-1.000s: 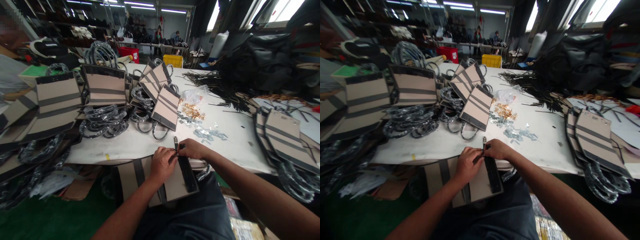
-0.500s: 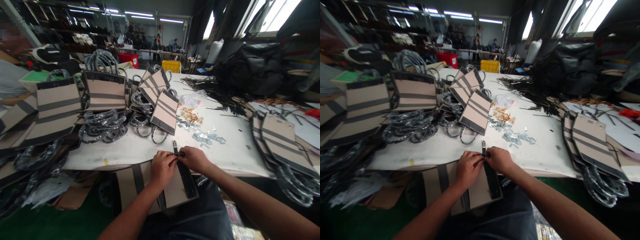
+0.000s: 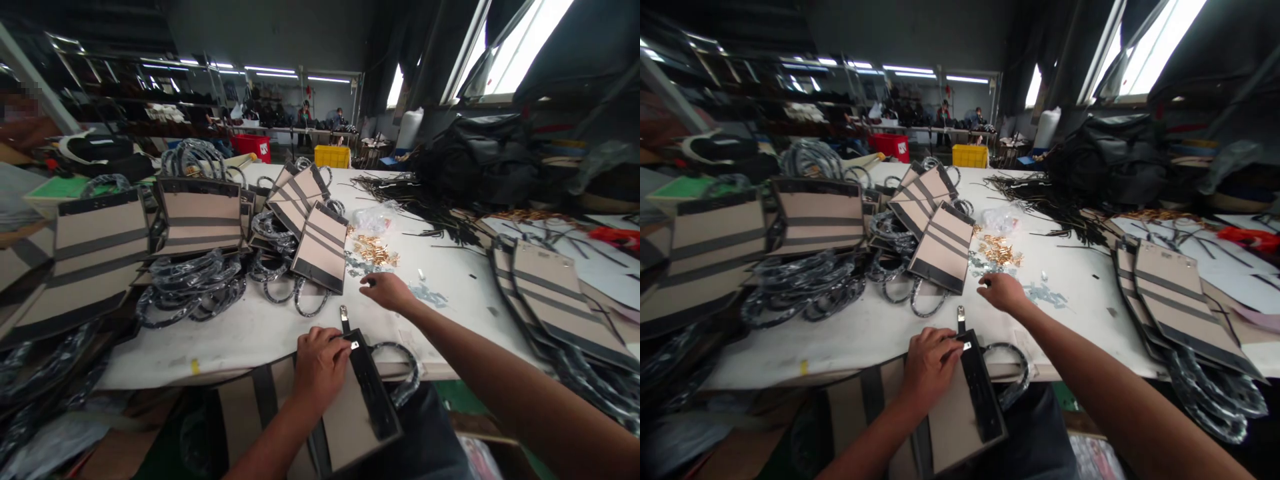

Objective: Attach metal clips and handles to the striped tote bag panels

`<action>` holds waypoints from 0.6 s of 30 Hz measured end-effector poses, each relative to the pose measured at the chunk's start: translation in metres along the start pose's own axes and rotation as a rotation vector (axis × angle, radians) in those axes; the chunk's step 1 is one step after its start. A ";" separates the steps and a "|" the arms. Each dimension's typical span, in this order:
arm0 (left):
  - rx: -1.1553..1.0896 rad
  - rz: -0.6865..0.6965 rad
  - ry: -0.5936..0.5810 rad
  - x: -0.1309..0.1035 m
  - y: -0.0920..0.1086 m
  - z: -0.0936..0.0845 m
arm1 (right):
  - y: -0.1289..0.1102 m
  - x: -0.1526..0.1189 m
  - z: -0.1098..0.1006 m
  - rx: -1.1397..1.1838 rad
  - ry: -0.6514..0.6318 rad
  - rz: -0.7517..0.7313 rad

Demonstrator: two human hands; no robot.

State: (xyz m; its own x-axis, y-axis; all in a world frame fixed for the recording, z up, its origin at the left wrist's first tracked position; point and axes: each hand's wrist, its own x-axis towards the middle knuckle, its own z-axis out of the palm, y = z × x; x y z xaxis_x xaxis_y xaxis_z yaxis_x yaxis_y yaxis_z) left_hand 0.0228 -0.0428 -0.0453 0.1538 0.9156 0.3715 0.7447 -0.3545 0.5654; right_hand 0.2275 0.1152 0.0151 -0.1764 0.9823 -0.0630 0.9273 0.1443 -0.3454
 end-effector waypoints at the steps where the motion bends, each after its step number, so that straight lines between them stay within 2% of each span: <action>1: -0.010 -0.019 -0.010 0.001 -0.001 0.000 | 0.001 0.014 0.002 -0.005 0.007 0.013; 4: -0.043 -0.063 -0.028 0.003 -0.003 0.001 | 0.002 0.050 0.012 -0.022 0.004 0.040; 8: -0.067 -0.092 -0.021 0.003 -0.005 0.004 | 0.005 0.078 0.024 -0.036 -0.031 0.030; 13: -0.075 -0.088 -0.019 0.003 -0.006 0.006 | 0.010 0.091 0.029 -0.039 -0.036 -0.010; 18: -0.053 -0.081 -0.022 0.002 -0.006 0.007 | 0.011 0.083 0.028 -0.041 0.056 -0.017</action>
State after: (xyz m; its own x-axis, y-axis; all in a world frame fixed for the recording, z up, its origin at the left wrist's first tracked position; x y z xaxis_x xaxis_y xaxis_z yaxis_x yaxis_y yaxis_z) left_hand 0.0232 -0.0371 -0.0535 0.1094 0.9455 0.3067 0.7201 -0.2881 0.6312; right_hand 0.2134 0.1953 -0.0206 -0.1740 0.9847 -0.0044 0.9374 0.1643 -0.3070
